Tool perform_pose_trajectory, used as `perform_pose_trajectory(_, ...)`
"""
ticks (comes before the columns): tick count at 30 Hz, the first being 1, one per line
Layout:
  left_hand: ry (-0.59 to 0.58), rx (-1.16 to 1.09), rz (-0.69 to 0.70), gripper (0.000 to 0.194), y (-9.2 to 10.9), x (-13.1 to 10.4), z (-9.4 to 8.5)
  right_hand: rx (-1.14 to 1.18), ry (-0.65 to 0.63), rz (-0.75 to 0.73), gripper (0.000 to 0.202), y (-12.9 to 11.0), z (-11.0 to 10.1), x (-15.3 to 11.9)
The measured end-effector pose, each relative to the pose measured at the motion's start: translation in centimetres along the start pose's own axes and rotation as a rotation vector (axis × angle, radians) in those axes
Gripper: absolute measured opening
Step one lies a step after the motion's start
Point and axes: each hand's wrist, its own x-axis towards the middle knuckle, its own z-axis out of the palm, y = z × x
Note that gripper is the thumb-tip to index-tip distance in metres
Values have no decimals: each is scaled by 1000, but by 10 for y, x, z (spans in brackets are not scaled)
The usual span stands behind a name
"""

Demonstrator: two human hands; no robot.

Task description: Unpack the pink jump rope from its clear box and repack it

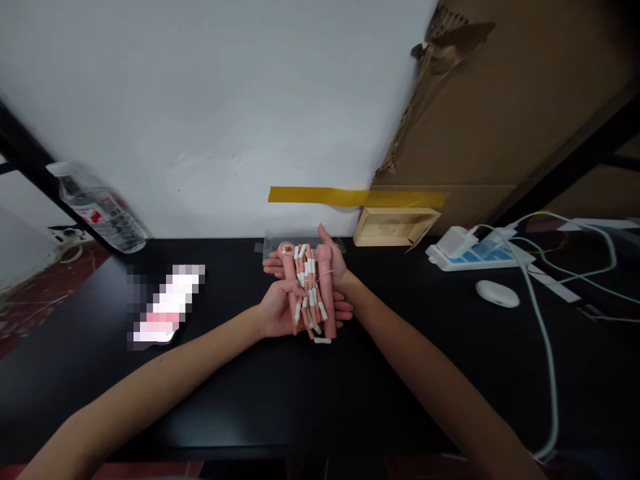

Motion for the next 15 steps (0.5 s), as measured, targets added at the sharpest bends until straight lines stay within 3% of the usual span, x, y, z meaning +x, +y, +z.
perform_pose_trajectory(9,82,19,-24,67,1,0,5,-63,-2,-77,97,0,0,-1)
perform_pose_trajectory(15,123,12,-31,69,2,0,9,73,-25,-16,100,2,-2,0)
